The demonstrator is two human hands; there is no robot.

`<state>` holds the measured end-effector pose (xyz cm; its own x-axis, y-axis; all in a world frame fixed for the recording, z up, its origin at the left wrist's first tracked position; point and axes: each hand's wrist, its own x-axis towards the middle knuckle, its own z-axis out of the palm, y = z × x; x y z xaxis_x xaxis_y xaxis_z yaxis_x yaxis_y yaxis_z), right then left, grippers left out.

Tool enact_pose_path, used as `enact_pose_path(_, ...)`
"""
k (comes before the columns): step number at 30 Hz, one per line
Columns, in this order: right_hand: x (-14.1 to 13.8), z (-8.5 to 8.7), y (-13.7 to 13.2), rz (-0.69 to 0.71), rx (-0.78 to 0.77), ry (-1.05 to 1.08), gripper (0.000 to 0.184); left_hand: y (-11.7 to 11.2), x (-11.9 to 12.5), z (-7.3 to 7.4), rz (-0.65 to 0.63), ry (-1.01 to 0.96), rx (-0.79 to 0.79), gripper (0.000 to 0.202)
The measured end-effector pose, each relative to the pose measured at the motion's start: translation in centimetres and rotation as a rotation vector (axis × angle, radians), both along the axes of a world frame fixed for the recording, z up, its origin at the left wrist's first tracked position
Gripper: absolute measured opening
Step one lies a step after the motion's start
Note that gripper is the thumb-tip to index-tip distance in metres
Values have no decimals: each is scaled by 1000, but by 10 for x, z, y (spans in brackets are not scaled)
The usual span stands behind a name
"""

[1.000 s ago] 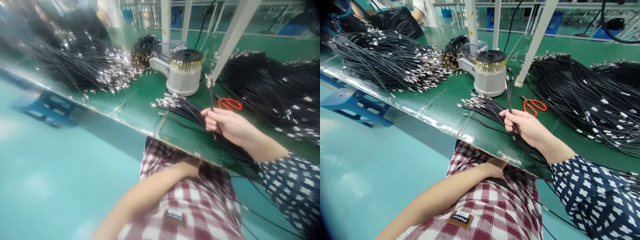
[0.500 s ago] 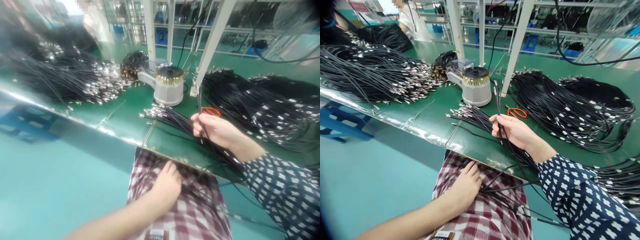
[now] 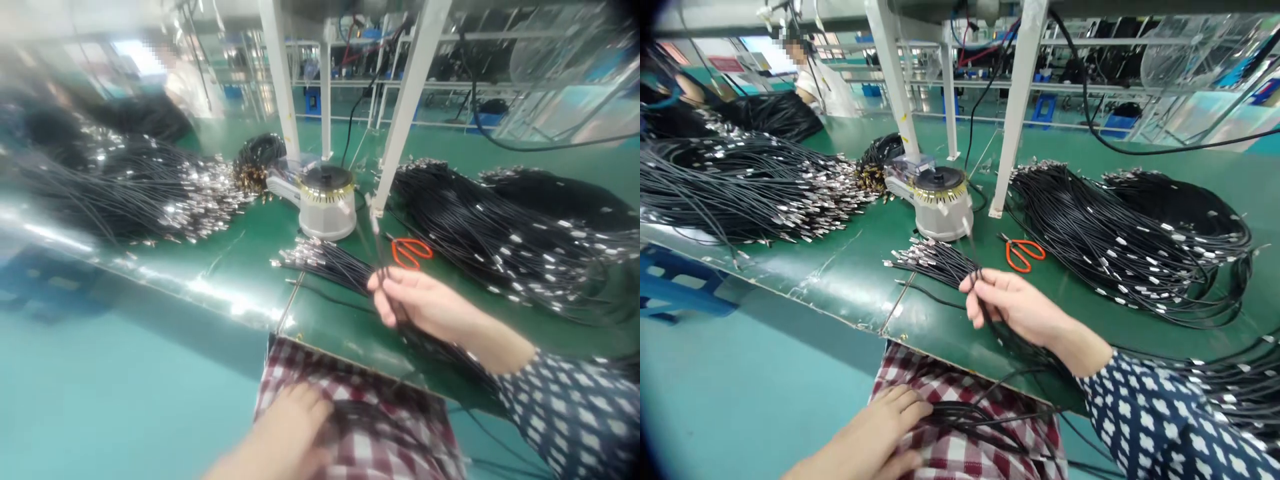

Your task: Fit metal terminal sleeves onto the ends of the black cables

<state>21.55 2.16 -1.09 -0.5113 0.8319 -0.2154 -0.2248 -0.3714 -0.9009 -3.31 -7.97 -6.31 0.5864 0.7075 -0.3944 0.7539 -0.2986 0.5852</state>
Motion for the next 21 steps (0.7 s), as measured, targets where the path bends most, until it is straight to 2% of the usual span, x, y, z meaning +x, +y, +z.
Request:
enact_pose_path(2, -15, -5, -7, 88, -7, 5, 23, 14, -4, 14, 229, -309, -122, 26)
enact_pose_path(5, -33, -14, -15, 225, -55, -9, 28, 44, 0, 31, 582, -735, -166, 32)
enact_pose_path(8, -42, -21, -18, 304, -77, -5, 32, 77, 14, 42, 787, -1133, -236, 39)
enact_pose_path(10, -44, -21, -16, 322, -7, -111, 35, 93, 23, 46, 866, -1292, -328, 37)
enact_pose_path(12, -43, -17, -12, 272, 207, -335, 38, 101, 28, 47, 909, -1358, -381, 33)
enact_pose_path(14, -41, -10, -8, 144, 473, -577, 39, 104, 30, 47, 929, -1370, -359, 36)
enact_pose_path(16, -42, -2, -5, 33, 652, -703, 39, 102, 30, 45, 943, -1348, -310, 37)
enact_pose_path(21, -58, 10, 0, -5, 732, -673, 35, 94, 25, 36, 955, -1258, -301, 40)
